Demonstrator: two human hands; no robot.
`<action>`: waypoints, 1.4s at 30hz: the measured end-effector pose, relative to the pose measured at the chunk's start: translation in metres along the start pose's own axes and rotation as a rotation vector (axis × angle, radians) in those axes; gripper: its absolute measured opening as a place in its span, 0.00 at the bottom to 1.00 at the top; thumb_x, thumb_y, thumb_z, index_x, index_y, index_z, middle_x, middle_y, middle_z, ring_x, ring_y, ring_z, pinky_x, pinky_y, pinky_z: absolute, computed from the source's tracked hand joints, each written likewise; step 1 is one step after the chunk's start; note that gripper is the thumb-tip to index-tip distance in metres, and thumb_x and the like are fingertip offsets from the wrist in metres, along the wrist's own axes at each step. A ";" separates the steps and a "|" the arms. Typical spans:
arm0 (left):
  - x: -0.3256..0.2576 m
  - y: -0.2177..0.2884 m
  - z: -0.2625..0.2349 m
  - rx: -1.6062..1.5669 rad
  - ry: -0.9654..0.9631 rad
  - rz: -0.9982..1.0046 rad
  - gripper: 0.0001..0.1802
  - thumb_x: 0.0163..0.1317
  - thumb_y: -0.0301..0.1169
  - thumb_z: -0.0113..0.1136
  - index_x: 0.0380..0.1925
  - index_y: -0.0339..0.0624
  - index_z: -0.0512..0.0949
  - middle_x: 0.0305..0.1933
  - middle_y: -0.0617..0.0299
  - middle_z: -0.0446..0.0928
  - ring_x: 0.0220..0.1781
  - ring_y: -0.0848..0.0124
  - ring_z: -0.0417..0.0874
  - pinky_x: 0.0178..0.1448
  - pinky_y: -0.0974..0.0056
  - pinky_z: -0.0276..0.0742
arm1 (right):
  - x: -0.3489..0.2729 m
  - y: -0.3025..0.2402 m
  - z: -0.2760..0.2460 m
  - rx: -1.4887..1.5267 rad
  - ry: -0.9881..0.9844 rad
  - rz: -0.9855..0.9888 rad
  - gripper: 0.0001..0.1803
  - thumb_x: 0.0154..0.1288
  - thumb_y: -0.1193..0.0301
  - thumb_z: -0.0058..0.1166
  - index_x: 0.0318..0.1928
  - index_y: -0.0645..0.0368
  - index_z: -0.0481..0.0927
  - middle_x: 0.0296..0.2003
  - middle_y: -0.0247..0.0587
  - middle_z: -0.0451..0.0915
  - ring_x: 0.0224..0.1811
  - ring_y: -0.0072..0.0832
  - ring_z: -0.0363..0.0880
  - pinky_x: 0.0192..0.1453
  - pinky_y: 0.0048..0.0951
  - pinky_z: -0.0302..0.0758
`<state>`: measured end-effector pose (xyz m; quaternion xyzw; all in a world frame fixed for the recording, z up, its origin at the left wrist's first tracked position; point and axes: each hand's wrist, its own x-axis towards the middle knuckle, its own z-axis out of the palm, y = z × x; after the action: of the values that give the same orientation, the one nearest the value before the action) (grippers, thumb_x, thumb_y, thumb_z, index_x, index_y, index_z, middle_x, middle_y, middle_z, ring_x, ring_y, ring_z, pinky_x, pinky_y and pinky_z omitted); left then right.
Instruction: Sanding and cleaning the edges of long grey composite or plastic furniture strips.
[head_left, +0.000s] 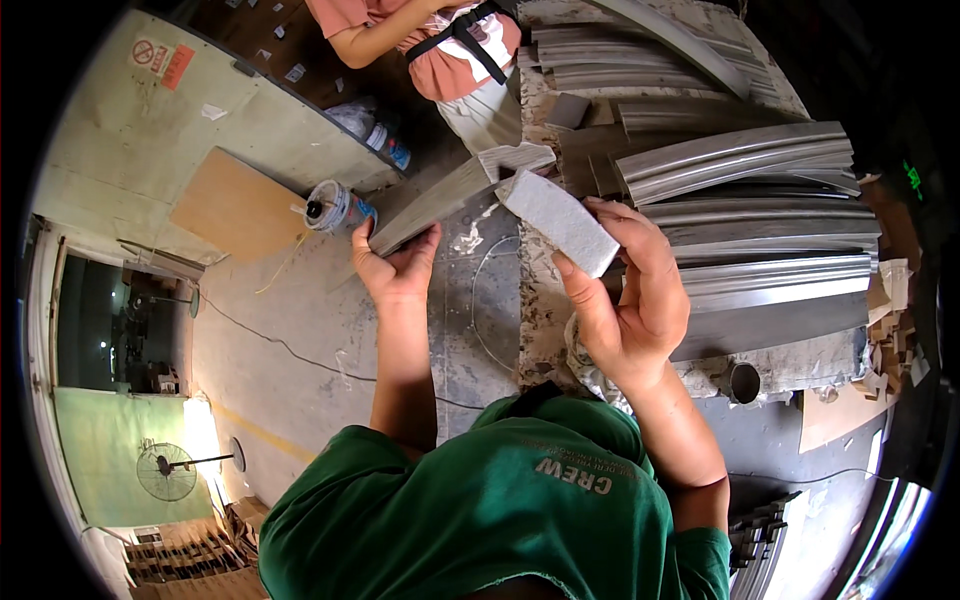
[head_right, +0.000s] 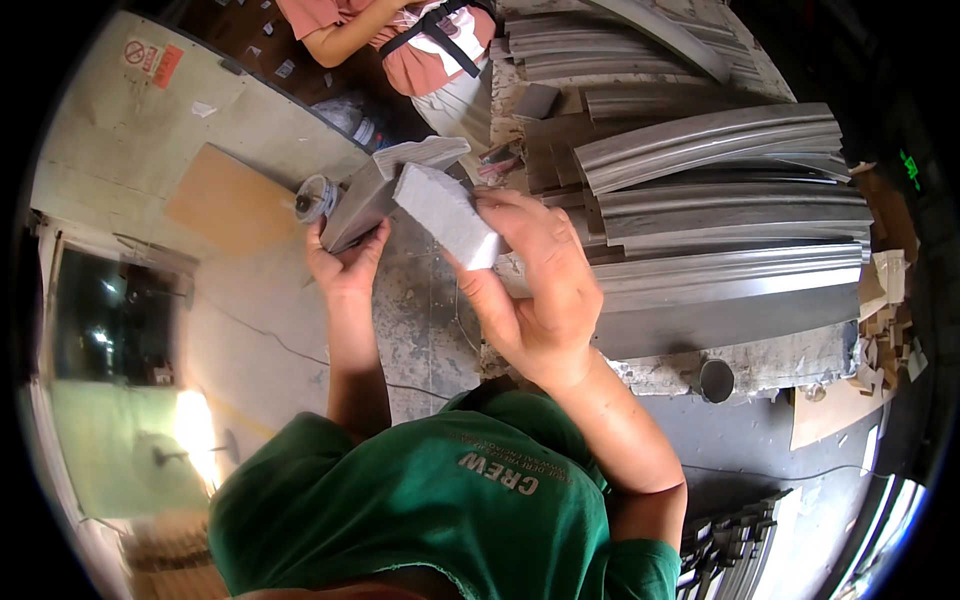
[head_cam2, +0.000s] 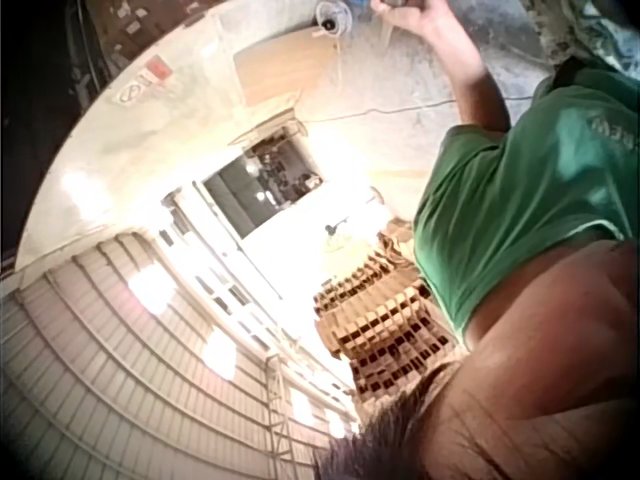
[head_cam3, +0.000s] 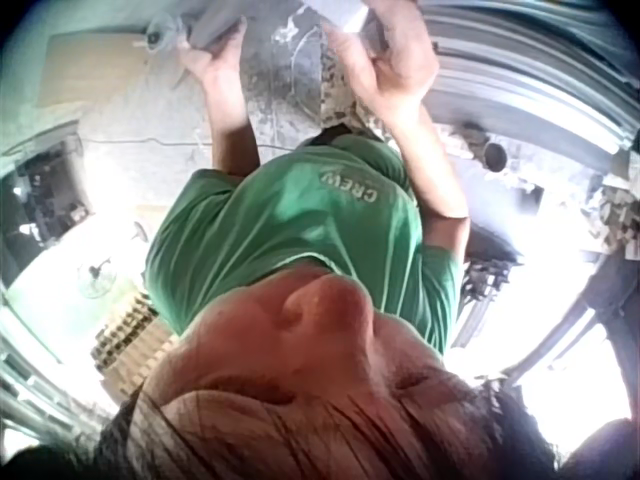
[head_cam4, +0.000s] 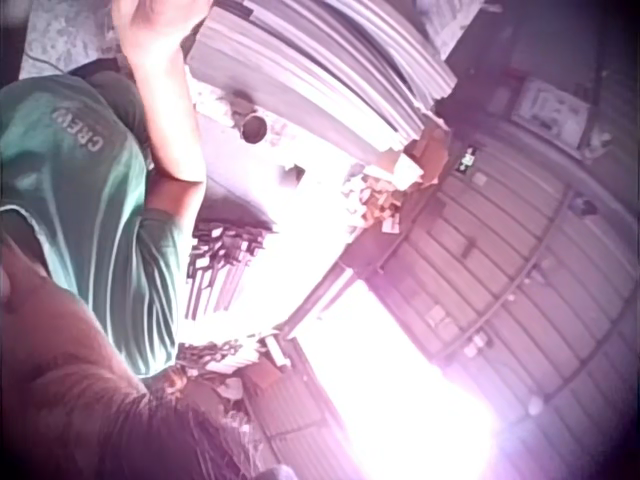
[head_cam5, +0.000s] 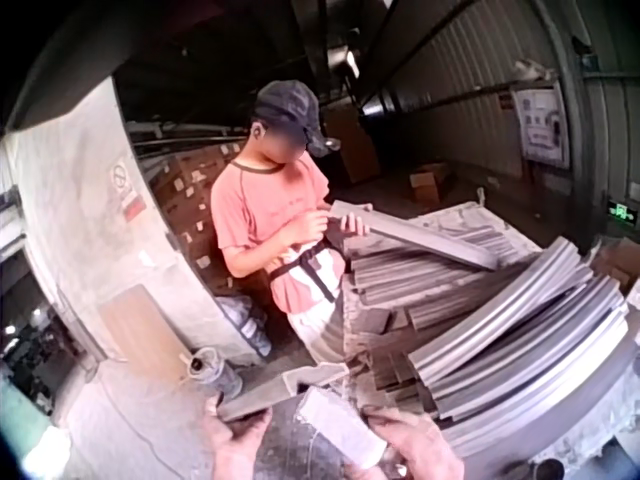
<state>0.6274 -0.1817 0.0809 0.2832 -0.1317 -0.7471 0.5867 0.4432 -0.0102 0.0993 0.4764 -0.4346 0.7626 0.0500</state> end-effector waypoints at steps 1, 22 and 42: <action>-0.001 0.001 0.000 -0.002 0.001 0.005 0.25 0.55 0.41 0.55 0.51 0.41 0.69 0.56 0.50 0.69 0.58 0.53 0.67 0.59 0.44 0.63 | 0.001 -0.002 -0.001 -0.001 -0.077 -0.040 0.22 0.51 0.81 0.63 0.47 0.72 0.71 0.45 0.57 0.76 0.45 0.41 0.77 0.50 0.32 0.72; 0.013 0.030 -0.041 0.120 0.057 0.116 0.28 0.56 0.30 0.53 0.57 0.33 0.65 0.59 0.47 0.69 0.61 0.48 0.68 0.64 0.39 0.62 | -0.105 -0.003 -0.206 0.219 0.532 0.834 0.11 0.69 0.71 0.48 0.48 0.62 0.75 0.37 0.35 0.78 0.38 0.22 0.74 0.40 0.24 0.72; 0.003 0.011 -0.033 0.053 -0.455 -0.141 0.33 0.50 0.25 0.51 0.57 0.19 0.60 0.61 0.39 0.64 0.69 0.49 0.58 0.75 0.48 0.45 | -0.196 -0.004 -0.289 -0.162 0.397 1.002 0.19 0.64 0.72 0.56 0.56 0.59 0.75 0.38 0.25 0.78 0.35 0.14 0.69 0.39 0.18 0.64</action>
<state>0.6551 -0.1829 0.0600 0.1314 -0.2599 -0.8271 0.4807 0.3536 0.2640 -0.0974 0.0522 -0.6480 0.7325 -0.2019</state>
